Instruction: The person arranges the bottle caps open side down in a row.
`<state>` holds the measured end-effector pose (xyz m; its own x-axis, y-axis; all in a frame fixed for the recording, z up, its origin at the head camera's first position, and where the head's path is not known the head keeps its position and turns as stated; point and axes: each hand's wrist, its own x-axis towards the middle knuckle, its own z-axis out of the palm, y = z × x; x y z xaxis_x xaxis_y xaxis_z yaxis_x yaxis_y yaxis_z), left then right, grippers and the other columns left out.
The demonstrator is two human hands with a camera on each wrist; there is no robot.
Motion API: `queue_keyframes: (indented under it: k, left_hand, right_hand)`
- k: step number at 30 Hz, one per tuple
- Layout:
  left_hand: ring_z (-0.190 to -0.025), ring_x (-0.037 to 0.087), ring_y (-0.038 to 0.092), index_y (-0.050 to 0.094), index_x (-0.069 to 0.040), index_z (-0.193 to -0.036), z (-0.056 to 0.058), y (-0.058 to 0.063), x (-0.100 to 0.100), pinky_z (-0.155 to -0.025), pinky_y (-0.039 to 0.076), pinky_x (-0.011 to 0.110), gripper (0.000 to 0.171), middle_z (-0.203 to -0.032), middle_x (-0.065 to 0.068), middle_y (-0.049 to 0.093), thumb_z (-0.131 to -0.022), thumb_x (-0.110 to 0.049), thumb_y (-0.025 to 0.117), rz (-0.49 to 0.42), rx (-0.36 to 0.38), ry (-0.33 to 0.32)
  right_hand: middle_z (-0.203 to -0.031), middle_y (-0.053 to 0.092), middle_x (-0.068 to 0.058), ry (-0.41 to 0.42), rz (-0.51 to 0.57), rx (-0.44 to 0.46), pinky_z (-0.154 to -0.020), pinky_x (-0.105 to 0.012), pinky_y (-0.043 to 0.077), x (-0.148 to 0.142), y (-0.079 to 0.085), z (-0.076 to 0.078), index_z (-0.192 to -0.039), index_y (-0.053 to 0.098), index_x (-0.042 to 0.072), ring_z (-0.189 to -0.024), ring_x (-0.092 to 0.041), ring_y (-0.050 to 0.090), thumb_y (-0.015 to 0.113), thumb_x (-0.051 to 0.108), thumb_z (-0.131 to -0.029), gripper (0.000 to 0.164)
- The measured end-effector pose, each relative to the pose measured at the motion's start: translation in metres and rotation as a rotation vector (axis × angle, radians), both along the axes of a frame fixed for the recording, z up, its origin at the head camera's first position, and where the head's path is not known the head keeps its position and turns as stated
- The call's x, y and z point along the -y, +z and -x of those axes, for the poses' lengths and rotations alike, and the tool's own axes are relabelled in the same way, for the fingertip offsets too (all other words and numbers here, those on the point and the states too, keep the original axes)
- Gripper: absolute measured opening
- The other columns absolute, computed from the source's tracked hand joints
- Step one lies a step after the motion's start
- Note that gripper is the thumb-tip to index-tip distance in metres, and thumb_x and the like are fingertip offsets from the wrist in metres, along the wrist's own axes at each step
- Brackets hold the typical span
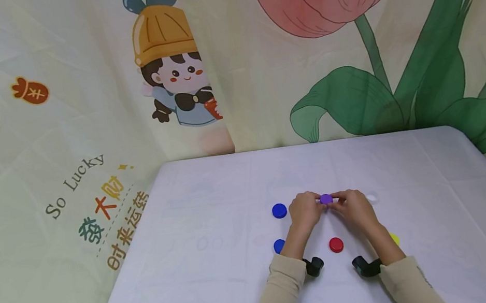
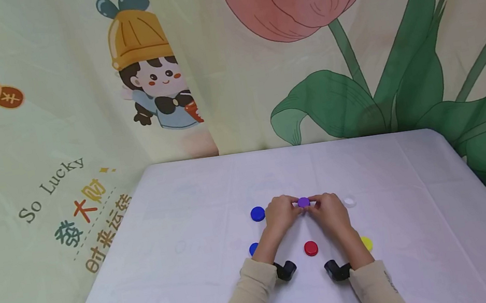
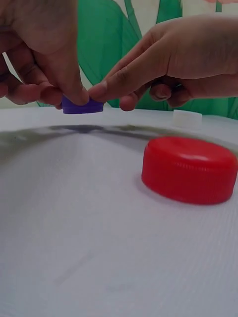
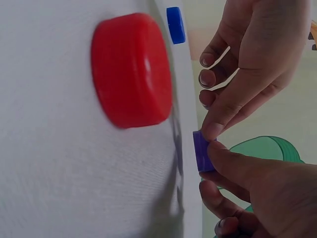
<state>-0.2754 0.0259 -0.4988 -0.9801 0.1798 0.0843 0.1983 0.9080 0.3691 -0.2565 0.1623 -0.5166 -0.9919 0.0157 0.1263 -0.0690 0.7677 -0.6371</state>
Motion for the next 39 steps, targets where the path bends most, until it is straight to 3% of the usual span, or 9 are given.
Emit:
queue_keyframes:
  k: [8,13,17,21,25,32,35,39]
  left_hand:
    - [-0.072,0.017,0.063,0.075,-0.021,-0.094,0.000,-0.009,-0.003,-0.052,0.042,0.026,0.021,-0.083,-0.002,0.069,-0.079,-0.036,0.072,0.070,-0.003,0.002]
    - [-0.067,0.016,0.062,0.075,-0.022,-0.090,0.002,-0.011,-0.001,-0.050,0.041,0.027,0.020,-0.077,-0.002,0.068,-0.077,-0.037,0.074,0.105,-0.033,-0.018]
    - [-0.072,0.017,0.062,0.074,-0.019,-0.094,0.001,-0.007,-0.002,-0.054,0.044,0.028,0.026,-0.082,-0.001,0.068,-0.073,-0.036,0.077,0.129,-0.002,-0.019]
    - [-0.079,0.017,0.063,0.072,-0.018,-0.099,-0.002,0.004,-0.006,-0.060,0.047,0.029,0.031,-0.089,-0.001,0.068,-0.073,-0.034,0.077,0.136,0.016,-0.019]
    - [-0.084,0.016,0.062,0.070,-0.019,-0.105,-0.004,0.023,-0.014,-0.063,0.048,0.029,0.036,-0.094,-0.001,0.067,-0.073,-0.034,0.077,0.130,-0.012,-0.023]
    - [-0.088,0.014,0.062,0.067,-0.021,-0.111,0.003,0.048,-0.040,-0.060,0.047,0.026,0.039,-0.102,-0.003,0.066,-0.077,-0.040,0.073,0.059,0.006,-0.092]
    - [-0.085,0.014,0.062,0.067,-0.022,-0.111,0.007,0.051,-0.057,-0.054,0.045,0.025,0.038,-0.102,-0.005,0.067,-0.079,-0.042,0.070,0.019,0.059,-0.099]
    - [-0.085,0.014,0.062,0.068,-0.024,-0.111,0.011,0.048,-0.080,-0.055,0.045,0.025,0.037,-0.102,-0.008,0.067,-0.079,-0.043,0.069,-0.003,0.115,-0.091]
  right_hand:
    - [-0.072,0.055,-0.005,-0.009,0.011,0.119,-0.060,-0.031,0.035,0.001,-0.006,0.001,-0.113,0.066,0.003,-0.072,-0.022,0.046,0.068,0.020,-0.084,0.033]
    - [-0.072,0.054,-0.006,-0.012,-0.005,0.112,-0.058,-0.030,0.035,0.001,-0.009,0.000,-0.116,0.064,0.003,-0.071,-0.022,0.045,0.068,0.021,-0.084,0.037]
    - [-0.072,0.054,-0.006,-0.011,-0.024,0.110,-0.061,-0.032,0.037,0.000,-0.009,-0.002,-0.116,0.064,0.002,-0.073,-0.022,0.046,0.070,0.022,-0.083,0.039]
    - [-0.074,0.056,-0.006,-0.018,-0.035,0.093,-0.064,-0.034,0.040,-0.006,-0.002,-0.008,-0.113,0.065,0.001,-0.075,-0.023,0.047,0.071,0.018,-0.081,0.036]
    - [-0.074,0.058,-0.007,-0.017,-0.045,0.034,-0.063,-0.035,0.040,-0.017,0.010,-0.014,-0.109,0.067,-0.001,-0.074,-0.024,0.048,0.071,0.014,-0.080,0.032]
    - [-0.082,0.060,-0.012,-0.101,-0.028,0.005,-0.064,-0.039,0.045,-0.047,0.027,-0.012,-0.110,0.065,0.001,-0.079,-0.029,0.049,0.070,0.017,-0.082,0.033]
    - [-0.085,0.061,-0.014,-0.128,-0.016,0.001,-0.063,-0.041,0.046,-0.069,0.017,0.000,-0.112,0.065,0.003,-0.080,-0.031,0.049,0.070,0.022,-0.083,0.036]
    - [-0.087,0.062,-0.013,-0.135,-0.054,-0.046,-0.062,-0.043,0.042,-0.107,-0.023,0.025,-0.115,0.064,0.007,-0.082,-0.031,0.049,0.068,0.031,-0.084,0.040]
